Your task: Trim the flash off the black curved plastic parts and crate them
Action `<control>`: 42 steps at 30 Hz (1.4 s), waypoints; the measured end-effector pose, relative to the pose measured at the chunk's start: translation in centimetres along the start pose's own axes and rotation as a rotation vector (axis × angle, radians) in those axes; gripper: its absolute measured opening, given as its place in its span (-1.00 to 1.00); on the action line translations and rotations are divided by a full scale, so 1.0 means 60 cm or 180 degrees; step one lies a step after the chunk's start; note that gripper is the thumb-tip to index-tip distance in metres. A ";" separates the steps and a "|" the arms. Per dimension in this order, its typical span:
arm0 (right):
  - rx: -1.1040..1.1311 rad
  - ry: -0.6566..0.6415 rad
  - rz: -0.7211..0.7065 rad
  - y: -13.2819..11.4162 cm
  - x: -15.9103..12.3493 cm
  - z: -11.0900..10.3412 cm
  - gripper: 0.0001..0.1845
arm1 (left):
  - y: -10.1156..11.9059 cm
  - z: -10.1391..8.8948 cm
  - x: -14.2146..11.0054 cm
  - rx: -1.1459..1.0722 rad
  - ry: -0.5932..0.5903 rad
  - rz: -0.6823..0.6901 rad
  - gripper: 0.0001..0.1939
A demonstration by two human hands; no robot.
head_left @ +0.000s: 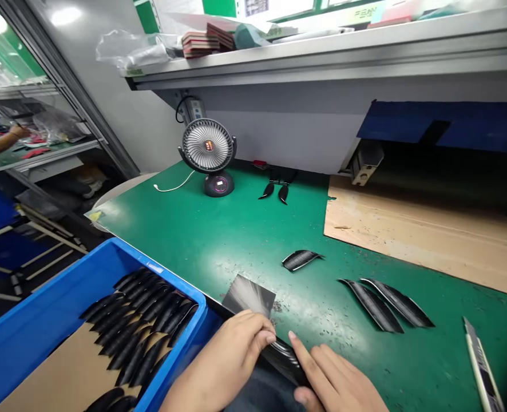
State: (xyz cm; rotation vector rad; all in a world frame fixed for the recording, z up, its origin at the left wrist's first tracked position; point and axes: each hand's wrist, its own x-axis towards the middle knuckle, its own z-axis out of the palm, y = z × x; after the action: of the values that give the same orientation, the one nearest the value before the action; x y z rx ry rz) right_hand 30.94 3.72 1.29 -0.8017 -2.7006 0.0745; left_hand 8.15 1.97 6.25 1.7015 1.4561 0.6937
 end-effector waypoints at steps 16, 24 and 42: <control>-0.0385 -0.0856 0.0296 -0.017 0.153 -0.003 -0.52 | -0.135 0.008 0.108 -0.1326 0.4376 0.0094 -0.79; -0.0483 -0.1003 0.0602 -0.035 0.166 0.008 -0.48 | -0.140 0.013 0.109 -0.1434 0.4533 0.0451 -0.82; -0.0532 -0.0627 0.0262 -0.055 0.169 0.014 -0.40 | -0.155 0.017 0.125 -0.1334 0.5164 0.1335 -0.75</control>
State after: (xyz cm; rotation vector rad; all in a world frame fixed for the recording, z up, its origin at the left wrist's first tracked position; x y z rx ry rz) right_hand 20.93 6.47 3.87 -1.0030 -2.8872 -0.0573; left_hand 5.29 9.52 -2.64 0.9095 1.5778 2.7624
